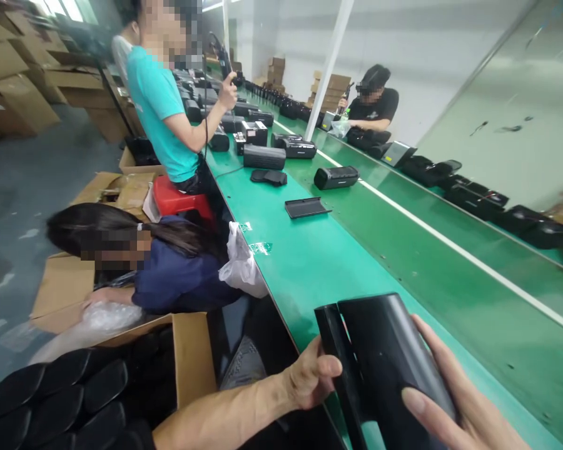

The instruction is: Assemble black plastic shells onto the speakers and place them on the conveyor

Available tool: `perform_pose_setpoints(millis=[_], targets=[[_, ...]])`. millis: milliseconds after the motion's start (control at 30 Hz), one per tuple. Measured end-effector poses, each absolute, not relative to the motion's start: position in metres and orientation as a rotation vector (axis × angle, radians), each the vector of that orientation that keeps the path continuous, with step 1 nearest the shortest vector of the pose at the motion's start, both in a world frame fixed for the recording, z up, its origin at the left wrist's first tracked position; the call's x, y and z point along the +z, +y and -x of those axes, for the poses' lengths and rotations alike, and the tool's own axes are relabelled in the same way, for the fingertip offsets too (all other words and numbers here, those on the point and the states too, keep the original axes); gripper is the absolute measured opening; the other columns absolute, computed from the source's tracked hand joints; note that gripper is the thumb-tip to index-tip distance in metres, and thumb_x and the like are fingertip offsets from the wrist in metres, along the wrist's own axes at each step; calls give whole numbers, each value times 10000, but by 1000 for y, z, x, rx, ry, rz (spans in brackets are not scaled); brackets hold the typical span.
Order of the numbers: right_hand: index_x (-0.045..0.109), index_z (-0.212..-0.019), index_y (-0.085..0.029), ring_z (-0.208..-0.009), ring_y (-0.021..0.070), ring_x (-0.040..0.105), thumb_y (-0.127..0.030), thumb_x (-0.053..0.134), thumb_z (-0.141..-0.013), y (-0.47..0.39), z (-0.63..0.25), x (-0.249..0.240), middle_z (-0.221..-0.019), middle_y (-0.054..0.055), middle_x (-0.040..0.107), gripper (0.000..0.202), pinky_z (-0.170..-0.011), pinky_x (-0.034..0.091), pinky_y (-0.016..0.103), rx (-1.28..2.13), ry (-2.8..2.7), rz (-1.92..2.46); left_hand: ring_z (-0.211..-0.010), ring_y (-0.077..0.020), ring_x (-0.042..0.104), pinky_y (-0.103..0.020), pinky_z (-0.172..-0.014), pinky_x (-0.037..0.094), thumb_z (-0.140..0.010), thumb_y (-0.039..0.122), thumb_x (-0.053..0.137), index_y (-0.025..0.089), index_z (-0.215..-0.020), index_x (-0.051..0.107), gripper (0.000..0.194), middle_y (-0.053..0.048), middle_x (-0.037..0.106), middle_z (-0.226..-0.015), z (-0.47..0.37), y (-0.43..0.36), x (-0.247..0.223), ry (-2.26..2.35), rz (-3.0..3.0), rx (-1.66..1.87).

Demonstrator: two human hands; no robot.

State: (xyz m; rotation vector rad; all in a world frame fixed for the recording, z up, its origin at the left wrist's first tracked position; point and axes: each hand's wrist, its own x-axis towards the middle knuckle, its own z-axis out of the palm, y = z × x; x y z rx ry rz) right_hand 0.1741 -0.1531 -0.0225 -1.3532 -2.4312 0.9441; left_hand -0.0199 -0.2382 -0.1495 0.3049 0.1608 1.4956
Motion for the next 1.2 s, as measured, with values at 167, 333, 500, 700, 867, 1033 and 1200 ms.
perform_pose_setpoints(millis=[167,333,500,700,867,1033,1200], targets=[[176,-1755,-327,-1436,451,574,-642,615,-983,-140,-172,-22,-1684,165,474,943,-1108,545,649,836,-2651,1307,-1262,-445,700,-581,-1064,544,-654,431,956,192,-1394,667,829,-194,755,-1290,16,-233,-127,178,-388,1517],[156,-1756,-328,-1475,431,533,-636,572,-1015,-140,-167,-23,-1723,152,411,904,-1133,524,635,833,-2685,1308,-1255,-456,702,-599,-1076,533,-626,419,974,175,-1396,665,865,-210,752,-1287,13,-231,-130,176,-354,1514],[158,-1757,-335,-1429,445,581,-683,596,-984,-143,-167,-28,-1712,169,429,954,-1073,568,629,758,-2673,1374,-1261,-448,700,-595,-1083,532,-661,447,963,159,-1364,687,808,-213,758,-1272,10,-227,-133,166,-360,1526],[92,-1765,-320,-1500,430,496,-720,545,-994,-148,-163,-32,-1757,155,327,980,-1148,481,654,810,-2654,1460,-1206,-442,730,-578,-1039,568,-652,505,973,145,-1347,699,830,-224,764,-1252,7,-224,-143,169,-338,1479],[147,-1765,-252,-1470,451,526,-735,553,-976,-153,-159,-29,-1724,184,375,1011,-1127,506,652,819,-2625,1469,-1180,-422,744,-558,-1025,578,-650,499,990,150,-1382,679,869,-237,740,-1309,6,-224,-156,211,-330,1442],[195,-1757,-215,-1464,456,536,-789,534,-943,-154,-152,-31,-1704,203,409,1052,-1133,499,654,841,-2582,1547,-1201,-410,735,-527,-1012,578,-660,494,990,172,-1435,651,906,-236,726,-1345,4,-220,-162,229,-338,1381],[192,-1756,-226,-1499,442,504,-817,534,-921,-139,-153,-25,-1705,177,437,1079,-1184,470,610,969,-2491,1577,-1194,-415,734,-517,-1020,573,-678,503,970,134,-1391,670,857,-234,743,-1307,6,-209,-149,245,-333,1419]])
